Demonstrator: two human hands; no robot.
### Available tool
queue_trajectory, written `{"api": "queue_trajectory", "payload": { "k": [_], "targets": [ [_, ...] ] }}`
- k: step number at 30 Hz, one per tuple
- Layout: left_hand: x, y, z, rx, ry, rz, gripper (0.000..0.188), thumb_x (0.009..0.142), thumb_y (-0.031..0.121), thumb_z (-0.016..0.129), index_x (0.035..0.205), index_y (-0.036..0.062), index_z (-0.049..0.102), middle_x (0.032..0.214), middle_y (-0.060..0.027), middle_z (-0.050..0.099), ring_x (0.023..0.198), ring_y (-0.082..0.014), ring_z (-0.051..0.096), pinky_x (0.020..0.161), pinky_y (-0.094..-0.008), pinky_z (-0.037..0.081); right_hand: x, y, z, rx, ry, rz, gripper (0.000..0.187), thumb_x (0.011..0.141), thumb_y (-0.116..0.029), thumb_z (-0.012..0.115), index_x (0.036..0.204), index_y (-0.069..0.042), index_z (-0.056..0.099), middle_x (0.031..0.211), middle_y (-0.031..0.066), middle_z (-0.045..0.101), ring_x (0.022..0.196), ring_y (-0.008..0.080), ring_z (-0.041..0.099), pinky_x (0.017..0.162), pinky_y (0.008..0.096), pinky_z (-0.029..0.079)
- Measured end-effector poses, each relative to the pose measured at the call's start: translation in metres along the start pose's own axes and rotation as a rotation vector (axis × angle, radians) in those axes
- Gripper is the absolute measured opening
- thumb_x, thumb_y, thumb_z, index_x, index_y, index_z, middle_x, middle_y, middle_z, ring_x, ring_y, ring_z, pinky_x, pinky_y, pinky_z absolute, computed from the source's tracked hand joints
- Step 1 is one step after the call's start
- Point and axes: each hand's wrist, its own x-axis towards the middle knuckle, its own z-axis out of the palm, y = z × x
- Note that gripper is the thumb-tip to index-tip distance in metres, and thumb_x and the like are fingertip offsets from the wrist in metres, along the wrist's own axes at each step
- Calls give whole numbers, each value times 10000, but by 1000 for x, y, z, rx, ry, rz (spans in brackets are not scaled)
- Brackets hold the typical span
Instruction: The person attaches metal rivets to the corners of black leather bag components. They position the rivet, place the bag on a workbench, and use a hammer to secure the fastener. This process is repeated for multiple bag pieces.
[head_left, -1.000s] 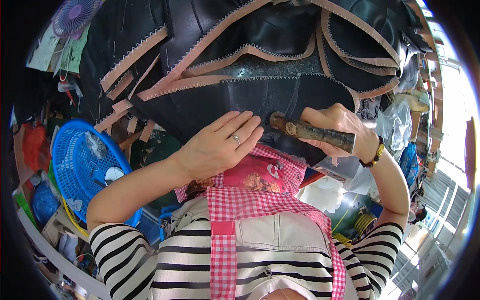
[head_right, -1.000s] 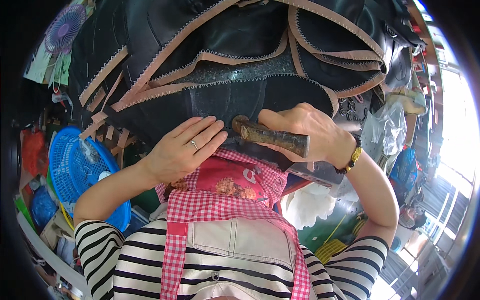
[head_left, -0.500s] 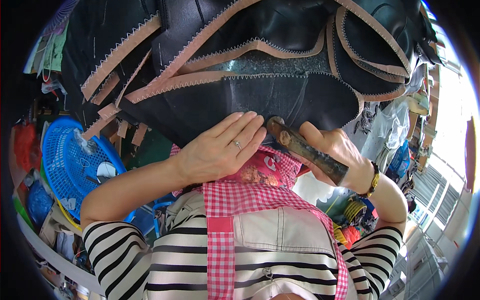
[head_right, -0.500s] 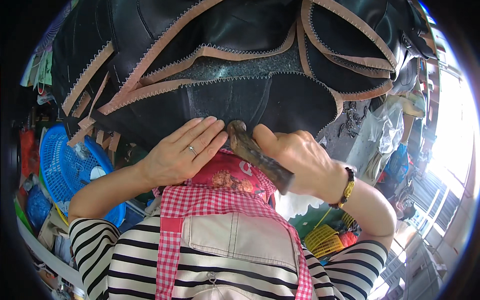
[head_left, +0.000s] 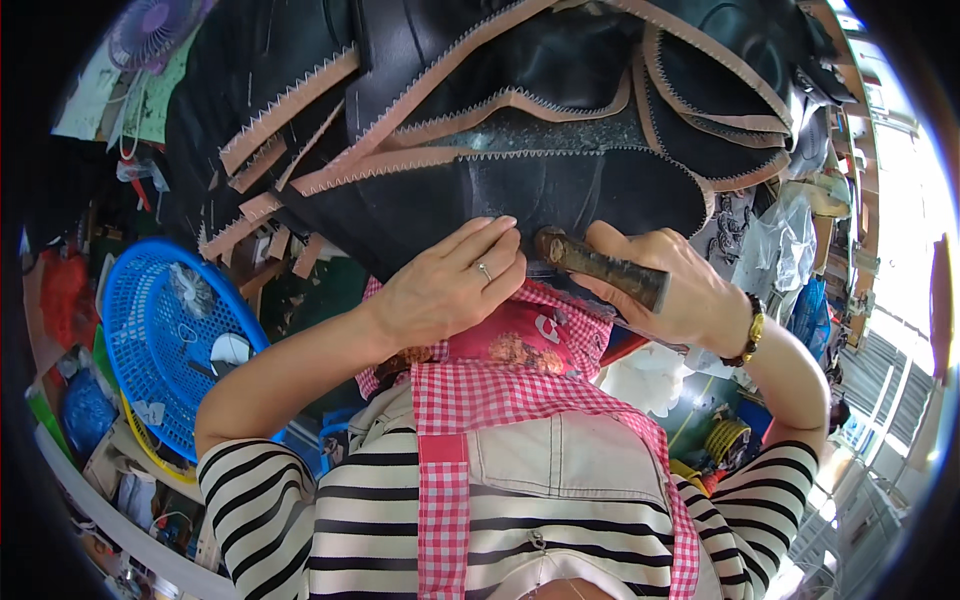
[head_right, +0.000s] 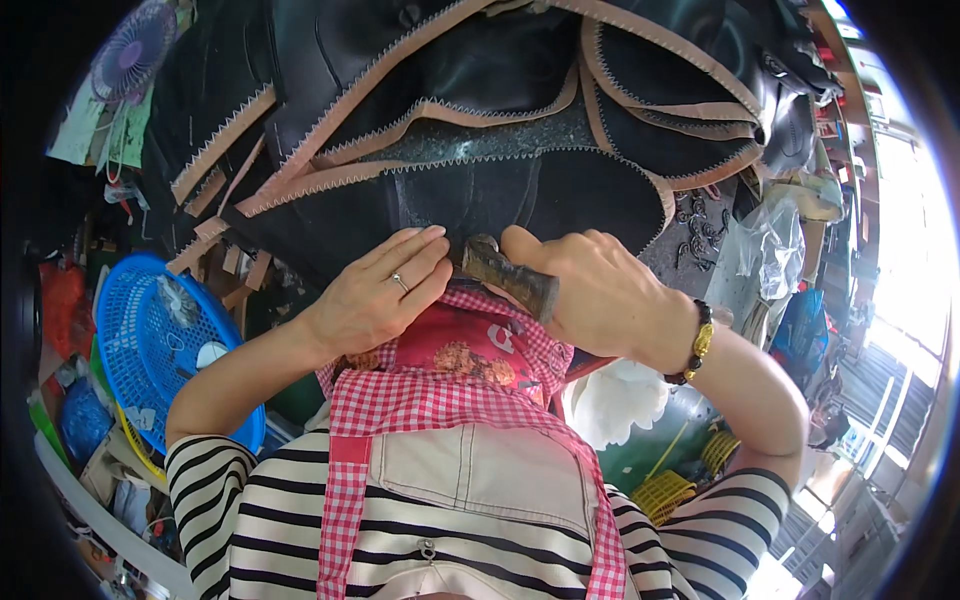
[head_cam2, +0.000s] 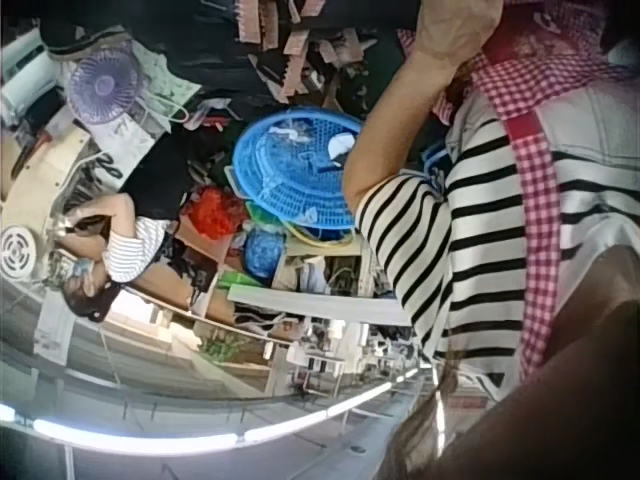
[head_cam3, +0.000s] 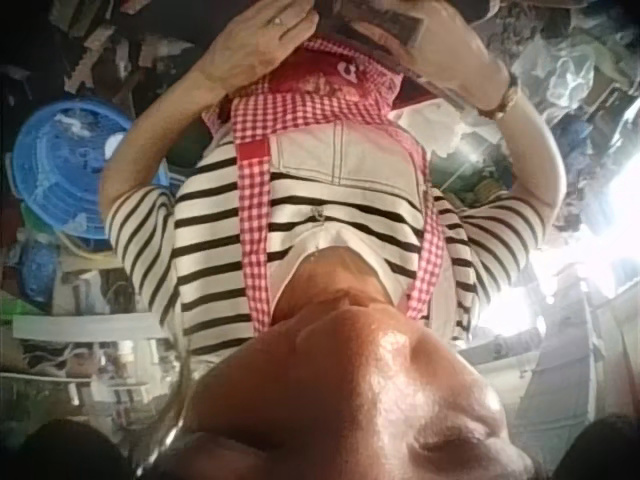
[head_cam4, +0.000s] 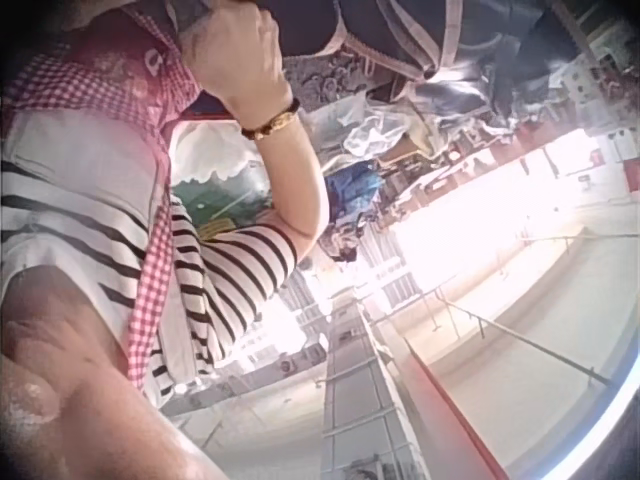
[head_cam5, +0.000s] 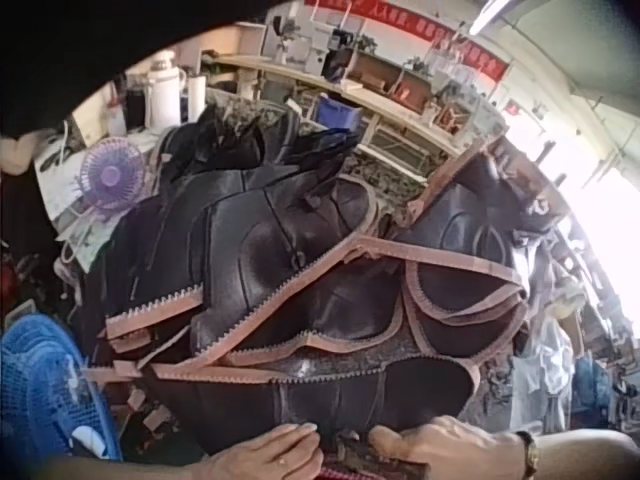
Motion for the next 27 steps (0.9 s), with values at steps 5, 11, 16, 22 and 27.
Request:
{"api": "queue_trajectory", "payload": {
  "k": [5, 11, 16, 22, 27],
  "targets": [
    [8, 0, -5, -54, -15, -10, 235, 775, 44, 603, 997, -36, 599, 1154, -202, 590, 1095, -353, 609, 952, -411, 515, -8, 9, 30, -2, 255, -88, 290, 786, -132, 670, 921, -32, 434, 654, 188, 596, 646, 401, 621, 531, 447, 478],
    [66, 33, -71, -160, -247, -220, 191, 782, -48, 594, 969, -18, 567, 979, -193, 654, 813, -346, 679, 718, -401, 558, -58, 63, 36, 301, 998, 90, 191, 873, -136, 660, 985, -30, 546, 667, 166, 586, 558, 296, 565, 539, 353, 442],
    [213, 40, -143, -569, -219, -261, 130, 860, 20, 653, 850, 19, 523, 733, 15, 511, 708, -44, 460, 648, -227, 406, -167, 184, 78, -178, 1234, 630, 260, 851, -97, 633, 1097, -60, 559, 842, 161, 634, 721, 354, 624, 644, 402, 480],
    [381, -13, -152, -774, -16, -61, 89, 918, 88, 663, 920, 15, 611, 895, -31, 685, 763, -87, 612, 724, -216, 488, -200, 234, 160, -310, 1081, 793, 261, 872, -209, 622, 1104, -94, 579, 893, 130, 598, 784, 345, 626, 683, 439, 497],
    [414, -130, -59, -497, -30, -250, 247, 877, 265, 721, 1006, 57, 695, 900, 4, 687, 885, -81, 599, 827, -250, 458, -179, 204, 136, -385, 1315, 682, 228, 850, -141, 629, 1069, -80, 612, 914, 124, 590, 885, 323, 600, 757, 426, 487]
  ]
}}
